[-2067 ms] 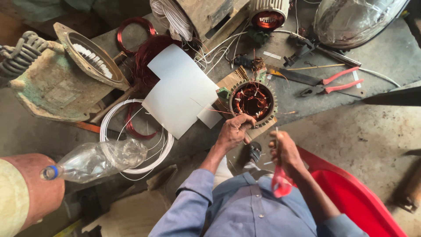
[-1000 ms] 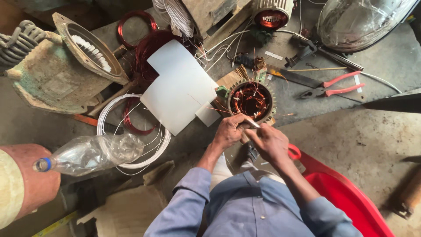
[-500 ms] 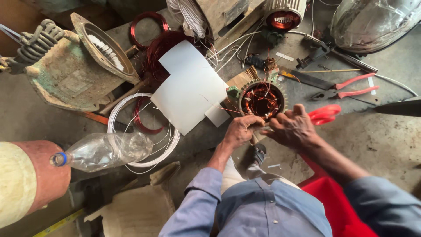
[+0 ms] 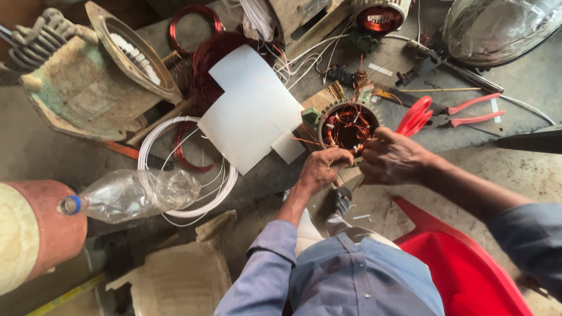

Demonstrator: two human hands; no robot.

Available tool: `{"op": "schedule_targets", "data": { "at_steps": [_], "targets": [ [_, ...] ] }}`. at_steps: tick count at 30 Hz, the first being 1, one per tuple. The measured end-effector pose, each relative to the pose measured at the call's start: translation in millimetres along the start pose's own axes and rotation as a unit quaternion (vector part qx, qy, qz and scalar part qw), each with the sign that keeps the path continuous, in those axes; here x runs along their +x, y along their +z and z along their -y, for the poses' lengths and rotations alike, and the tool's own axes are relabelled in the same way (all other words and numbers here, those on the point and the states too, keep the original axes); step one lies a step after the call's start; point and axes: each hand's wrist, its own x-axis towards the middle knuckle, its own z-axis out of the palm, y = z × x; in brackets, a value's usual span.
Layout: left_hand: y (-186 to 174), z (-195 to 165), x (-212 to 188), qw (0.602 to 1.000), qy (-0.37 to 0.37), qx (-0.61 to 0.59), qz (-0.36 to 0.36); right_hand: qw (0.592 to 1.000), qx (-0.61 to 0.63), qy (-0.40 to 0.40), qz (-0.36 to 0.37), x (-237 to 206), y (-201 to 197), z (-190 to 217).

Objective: The person works on a motor stator set on the floor, cutting and trimming copper wire ends with scissors and pliers and pressing the wire ends into the stator slots by hand. They continue routing and adjusting the copper windings around the stator throughout the clip.

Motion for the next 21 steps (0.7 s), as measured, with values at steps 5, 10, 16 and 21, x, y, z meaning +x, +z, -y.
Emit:
{"op": "schedule_targets", "data": {
  "at_steps": [5,10,16,21],
  "targets": [
    [-2,-5,-1,0.998,0.051,0.037,-0.015,0.988,-0.122,0.093,0.036,15,-1,4],
    [-1,-7,-1,0.996,0.083,0.042,-0.013,0.998,-0.04,0.03,0.038,11,-3,-2],
    [-1,-12,-1,1.0,0.024,-0.002,0.0,0.992,-0.083,0.083,0.05,7,0,-3],
    [0,-13,-1,0.999,0.04,0.001,-0.003,0.958,-0.002,0.287,0.009,-14,6,40]
  ]
}}
